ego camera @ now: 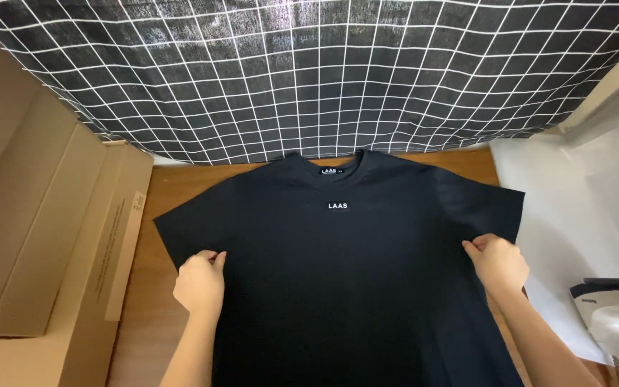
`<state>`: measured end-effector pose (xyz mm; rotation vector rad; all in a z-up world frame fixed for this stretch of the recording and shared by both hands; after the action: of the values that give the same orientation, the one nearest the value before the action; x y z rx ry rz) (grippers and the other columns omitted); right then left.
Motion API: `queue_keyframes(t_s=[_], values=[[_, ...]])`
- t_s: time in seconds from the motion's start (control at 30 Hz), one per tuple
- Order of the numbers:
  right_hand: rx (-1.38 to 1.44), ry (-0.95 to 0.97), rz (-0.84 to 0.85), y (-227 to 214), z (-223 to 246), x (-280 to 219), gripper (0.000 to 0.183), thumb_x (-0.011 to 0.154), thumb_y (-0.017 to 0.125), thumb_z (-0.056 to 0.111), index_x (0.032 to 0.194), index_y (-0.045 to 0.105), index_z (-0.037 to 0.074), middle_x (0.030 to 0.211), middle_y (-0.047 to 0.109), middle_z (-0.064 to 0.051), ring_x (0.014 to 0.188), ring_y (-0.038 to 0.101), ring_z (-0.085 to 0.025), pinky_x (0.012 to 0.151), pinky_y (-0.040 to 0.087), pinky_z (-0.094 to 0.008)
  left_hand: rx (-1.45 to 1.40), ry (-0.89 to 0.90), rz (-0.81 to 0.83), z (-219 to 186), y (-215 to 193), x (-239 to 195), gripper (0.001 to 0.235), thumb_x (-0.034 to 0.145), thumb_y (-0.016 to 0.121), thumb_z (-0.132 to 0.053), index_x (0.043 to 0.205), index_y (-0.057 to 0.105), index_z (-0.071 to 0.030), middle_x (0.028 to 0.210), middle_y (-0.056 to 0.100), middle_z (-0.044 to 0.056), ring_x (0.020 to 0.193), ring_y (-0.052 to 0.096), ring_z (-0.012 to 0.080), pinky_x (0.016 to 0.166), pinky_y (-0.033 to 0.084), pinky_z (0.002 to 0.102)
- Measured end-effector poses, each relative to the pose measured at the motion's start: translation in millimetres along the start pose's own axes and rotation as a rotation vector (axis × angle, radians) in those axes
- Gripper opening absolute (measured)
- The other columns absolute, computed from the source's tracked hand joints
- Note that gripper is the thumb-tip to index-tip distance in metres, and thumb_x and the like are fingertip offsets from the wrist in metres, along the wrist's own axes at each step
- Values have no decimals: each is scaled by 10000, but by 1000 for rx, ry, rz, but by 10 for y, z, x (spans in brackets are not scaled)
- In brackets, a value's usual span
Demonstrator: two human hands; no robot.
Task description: The person places a black t-shirt into a cardboard box and closes it, then retrieves a black t-shirt from a clothing rack, lays it flat on a wooden table, and irons it with a white iron.
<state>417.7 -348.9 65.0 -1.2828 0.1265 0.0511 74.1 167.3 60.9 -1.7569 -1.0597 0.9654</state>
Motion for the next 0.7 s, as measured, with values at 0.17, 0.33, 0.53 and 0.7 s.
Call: queue_keyframes(t_s=[0.17, 0.33, 0.53, 0.7], values=[[-405, -30, 164, -191, 229, 6, 507, 1163, 603, 521, 870, 858, 196, 983, 864, -52, 940, 841, -352, 761, 626, -409, 22, 67, 3, 18, 55, 40, 218, 1116, 758, -447, 1140, 874, -264, 1148, 769, 57, 989, 812, 410, 795, 649, 537], [-492, -108, 182, -126, 204, 106, 336, 1080, 579, 274, 884, 831, 170, 992, 868, -54, 948, 836, -352, 744, 599, -398, 108, 90, 34, 40, 127, 124, 259, 1088, 733, -429, 1218, 866, -248, 1172, 816, 74, 1080, 811, 378, 839, 668, 543], [-200, -17, 290, -337, 30, 264, 443, 1006, 508, 165, 1119, 934, 213, 1169, 869, -115, 1047, 805, -386, 894, 627, -475, 95, 157, -22, 142, 169, 247, 257, 1115, 669, -366, 1268, 785, -195, 1046, 843, 107, 1048, 795, 376, 761, 658, 554], [58, 15, 344, -188, -274, 540, 433, 1080, 602, 275, 1358, 897, 124, 832, 909, -140, 895, 799, -294, 912, 575, -393, -8, 263, -109, 269, 260, 339, 185, 1130, 654, -240, 1255, 734, -130, 1082, 826, 126, 960, 803, 415, 714, 633, 572]])
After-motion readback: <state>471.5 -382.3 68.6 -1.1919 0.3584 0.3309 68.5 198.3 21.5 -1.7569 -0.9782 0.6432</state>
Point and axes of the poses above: each hand's wrist, its own x-axis towards the middle knuckle, its own y-axis out of the palm, z = x × y, the point moved 2 cm from there along x, towards the middle knuckle
